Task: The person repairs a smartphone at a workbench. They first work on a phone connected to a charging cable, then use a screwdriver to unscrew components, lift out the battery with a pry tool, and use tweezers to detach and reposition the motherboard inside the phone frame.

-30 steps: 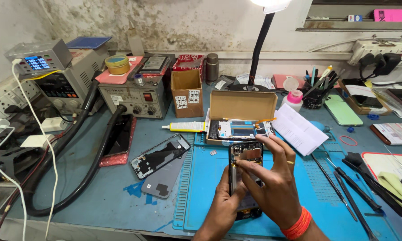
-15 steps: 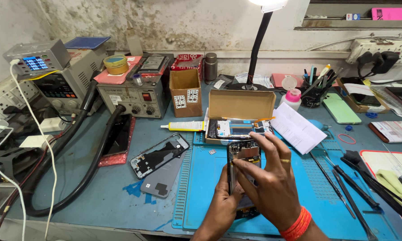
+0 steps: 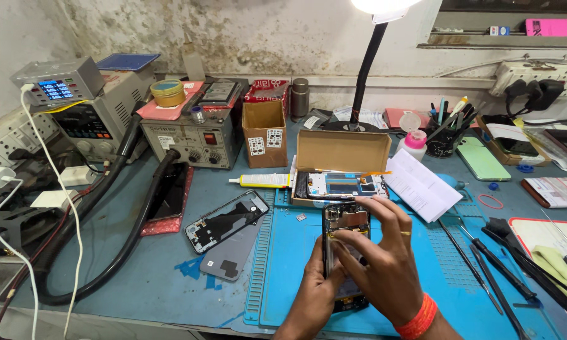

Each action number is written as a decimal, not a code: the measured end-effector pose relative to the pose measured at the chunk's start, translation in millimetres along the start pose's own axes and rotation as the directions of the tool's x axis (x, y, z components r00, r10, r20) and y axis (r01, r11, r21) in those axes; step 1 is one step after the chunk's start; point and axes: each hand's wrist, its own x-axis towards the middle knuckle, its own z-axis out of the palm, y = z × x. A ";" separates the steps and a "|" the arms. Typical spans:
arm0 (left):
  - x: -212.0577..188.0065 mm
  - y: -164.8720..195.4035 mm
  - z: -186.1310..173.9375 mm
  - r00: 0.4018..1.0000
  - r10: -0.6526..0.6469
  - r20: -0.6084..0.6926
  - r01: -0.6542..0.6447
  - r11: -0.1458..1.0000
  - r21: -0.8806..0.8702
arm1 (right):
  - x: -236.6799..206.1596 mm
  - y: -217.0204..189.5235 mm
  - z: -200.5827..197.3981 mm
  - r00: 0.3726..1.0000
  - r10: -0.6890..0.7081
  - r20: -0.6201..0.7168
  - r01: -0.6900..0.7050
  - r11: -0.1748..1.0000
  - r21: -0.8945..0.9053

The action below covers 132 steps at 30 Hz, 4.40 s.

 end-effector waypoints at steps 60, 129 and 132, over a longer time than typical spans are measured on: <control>21.2 12.4 7.2 0.964 0.186 -0.190 -0.150 0.970 0.190 | -38.2 34.8 0.2 0.996 0.066 -0.068 -0.068 0.997 -0.039; 13.8 -0.3 13.1 0.922 -0.079 -0.378 0.004 0.981 -0.195 | -54.4 26.3 -29.4 0.781 0.296 0.550 -0.472 0.857 0.208; 17.2 6.5 18.3 0.937 -0.040 -0.348 -0.017 0.987 -0.160 | -60.9 37.0 -37.3 0.734 0.420 0.534 -0.557 0.822 0.119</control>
